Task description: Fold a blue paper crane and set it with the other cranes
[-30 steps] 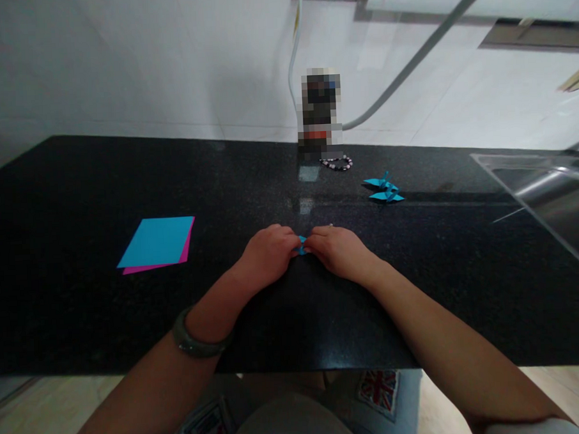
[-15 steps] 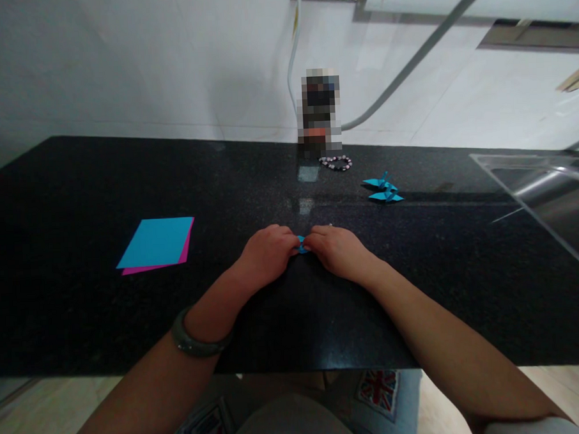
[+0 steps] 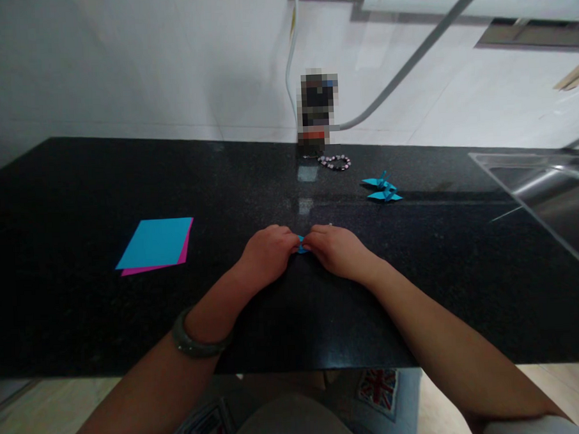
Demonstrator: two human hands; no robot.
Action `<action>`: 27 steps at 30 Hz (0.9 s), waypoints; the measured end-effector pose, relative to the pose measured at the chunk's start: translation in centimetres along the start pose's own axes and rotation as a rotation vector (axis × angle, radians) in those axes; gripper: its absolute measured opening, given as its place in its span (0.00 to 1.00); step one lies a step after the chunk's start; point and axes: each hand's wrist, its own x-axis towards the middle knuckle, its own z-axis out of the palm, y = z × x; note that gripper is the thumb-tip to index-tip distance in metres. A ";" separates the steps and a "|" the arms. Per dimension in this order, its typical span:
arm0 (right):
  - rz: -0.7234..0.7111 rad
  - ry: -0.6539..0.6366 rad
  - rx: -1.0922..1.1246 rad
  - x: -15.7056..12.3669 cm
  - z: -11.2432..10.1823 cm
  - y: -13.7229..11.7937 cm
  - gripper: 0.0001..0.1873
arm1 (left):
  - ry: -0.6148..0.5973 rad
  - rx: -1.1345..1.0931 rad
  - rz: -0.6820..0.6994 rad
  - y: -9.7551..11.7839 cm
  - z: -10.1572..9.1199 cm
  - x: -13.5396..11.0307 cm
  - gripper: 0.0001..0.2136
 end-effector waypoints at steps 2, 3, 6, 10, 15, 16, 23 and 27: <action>-0.008 0.023 0.063 -0.2 0.0 0.1 0.11 | 0.002 -0.004 -0.006 0.0 0.0 -0.1 0.10; -0.011 0.033 0.094 -0.3 0.0 0.2 0.11 | 0.002 -0.007 -0.010 0.0 -0.1 -0.1 0.10; -0.015 0.042 0.141 -0.5 0.1 0.3 0.10 | -0.001 -0.017 -0.019 0.0 -0.1 -0.1 0.09; -0.023 0.028 0.126 -0.3 0.4 0.4 0.11 | -0.012 -0.029 -0.018 0.0 -0.1 0.0 0.09; 0.009 0.033 0.118 0.0 0.6 0.4 0.11 | -0.008 -0.047 -0.030 0.0 -0.2 -0.1 0.07; 0.011 0.028 0.116 0.0 0.6 0.4 0.11 | -0.011 -0.052 -0.032 0.0 -0.2 -0.2 0.07; 0.005 -0.012 0.052 0.3 0.3 0.4 0.13 | -0.009 -0.078 -0.013 -0.1 -0.2 -0.1 0.07; -0.023 -0.014 0.053 0.3 0.3 0.6 0.14 | -0.013 -0.084 -0.013 -0.2 -0.2 -0.1 0.07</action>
